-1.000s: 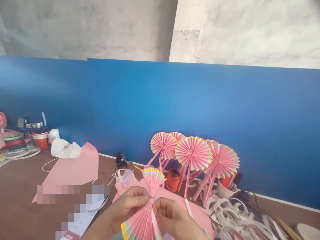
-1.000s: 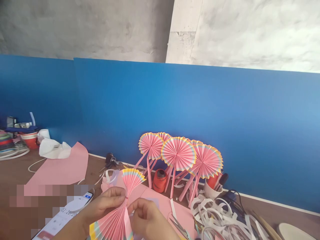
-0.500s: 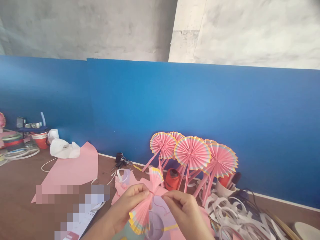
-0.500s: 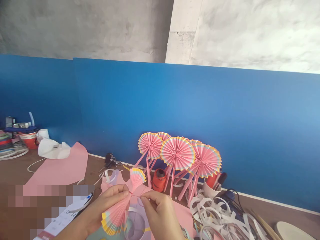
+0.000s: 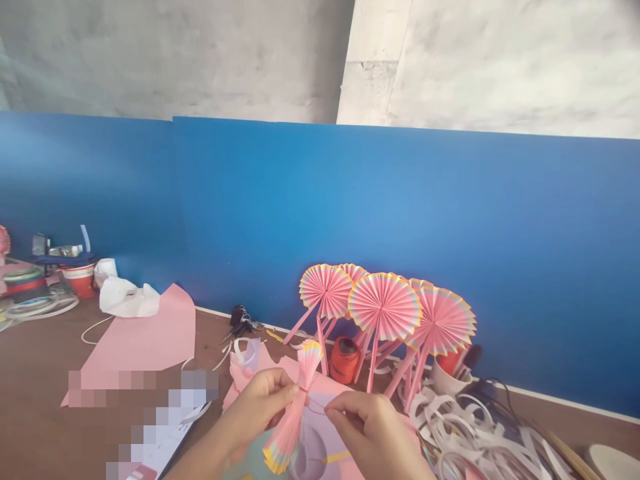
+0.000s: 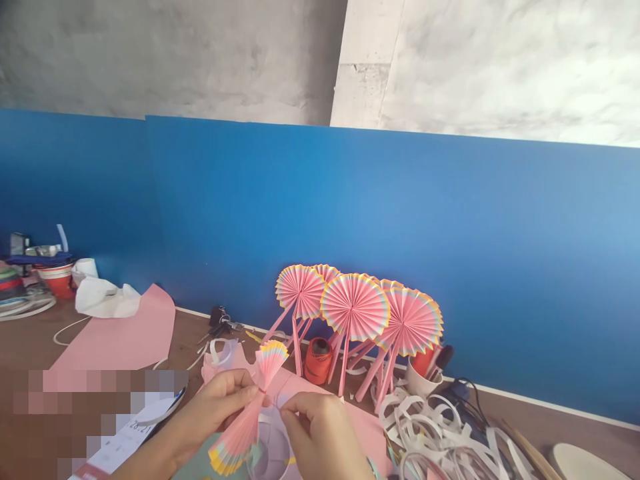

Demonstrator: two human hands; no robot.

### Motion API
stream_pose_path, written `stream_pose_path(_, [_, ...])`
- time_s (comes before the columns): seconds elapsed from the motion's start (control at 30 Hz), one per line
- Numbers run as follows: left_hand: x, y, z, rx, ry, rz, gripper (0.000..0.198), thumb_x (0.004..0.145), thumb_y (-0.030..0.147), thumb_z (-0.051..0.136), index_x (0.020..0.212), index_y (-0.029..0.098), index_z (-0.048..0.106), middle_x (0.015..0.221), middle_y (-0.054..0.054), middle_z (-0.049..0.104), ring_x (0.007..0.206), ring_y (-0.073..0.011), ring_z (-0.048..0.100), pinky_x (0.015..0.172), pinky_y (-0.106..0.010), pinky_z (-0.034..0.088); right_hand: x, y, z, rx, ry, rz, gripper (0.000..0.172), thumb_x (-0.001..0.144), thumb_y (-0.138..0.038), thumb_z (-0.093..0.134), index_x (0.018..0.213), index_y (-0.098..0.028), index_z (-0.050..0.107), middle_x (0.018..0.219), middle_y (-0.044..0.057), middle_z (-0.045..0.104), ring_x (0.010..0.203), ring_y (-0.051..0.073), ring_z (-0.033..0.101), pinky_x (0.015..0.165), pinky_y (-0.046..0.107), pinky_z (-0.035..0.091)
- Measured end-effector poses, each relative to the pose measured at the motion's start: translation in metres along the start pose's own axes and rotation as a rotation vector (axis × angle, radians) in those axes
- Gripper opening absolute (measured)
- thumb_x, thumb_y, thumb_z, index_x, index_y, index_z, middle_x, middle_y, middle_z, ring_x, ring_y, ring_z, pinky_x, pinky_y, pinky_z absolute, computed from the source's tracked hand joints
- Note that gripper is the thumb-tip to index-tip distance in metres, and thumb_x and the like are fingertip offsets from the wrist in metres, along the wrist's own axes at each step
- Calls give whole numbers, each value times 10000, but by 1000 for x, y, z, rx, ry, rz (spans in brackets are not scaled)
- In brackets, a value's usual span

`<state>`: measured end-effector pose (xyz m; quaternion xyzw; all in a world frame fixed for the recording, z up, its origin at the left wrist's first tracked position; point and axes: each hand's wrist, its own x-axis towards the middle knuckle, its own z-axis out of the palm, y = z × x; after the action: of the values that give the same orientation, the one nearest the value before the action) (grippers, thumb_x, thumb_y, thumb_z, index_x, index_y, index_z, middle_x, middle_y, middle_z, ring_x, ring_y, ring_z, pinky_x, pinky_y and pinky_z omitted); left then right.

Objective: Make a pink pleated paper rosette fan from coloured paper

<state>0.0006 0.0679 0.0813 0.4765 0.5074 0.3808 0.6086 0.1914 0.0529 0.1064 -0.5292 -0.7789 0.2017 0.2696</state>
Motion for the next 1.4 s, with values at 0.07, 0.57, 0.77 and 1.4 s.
stream_pose_path(0.07, [2,-1,1,25,21,5,444,637,594,658,705,205,455,652,10,651,468,-80,421,484,-225,245,-1,-1,0,-53,13,-37,294,789,-213,437,536,-179,583,485,-35,431,499,104,378,479,201,269])
stream_pose_path(0.57, [3,-2,1,69,38,11,390,681,563,609,711,211,446,699,-37,701,619,-173,603,569,-278,414,2,8,-8,28,-53,42,287,793,-241,449,515,-186,498,528,-33,319,532,114,290,490,231,222])
stream_pose_path(0.77, [10,-11,2,292,195,170,200,786,379,497,676,213,472,616,3,633,570,-170,574,565,-277,397,-1,5,-2,-153,-105,-38,262,698,-110,467,453,-195,504,474,-40,410,472,101,316,472,235,210])
stream_pose_path(1.4, [-33,17,17,727,-211,337,152,732,213,606,672,289,724,699,-5,497,858,-216,463,767,-288,359,1,-3,-15,143,-90,-21,231,850,-197,504,683,-199,664,774,-5,524,735,132,549,706,237,415])
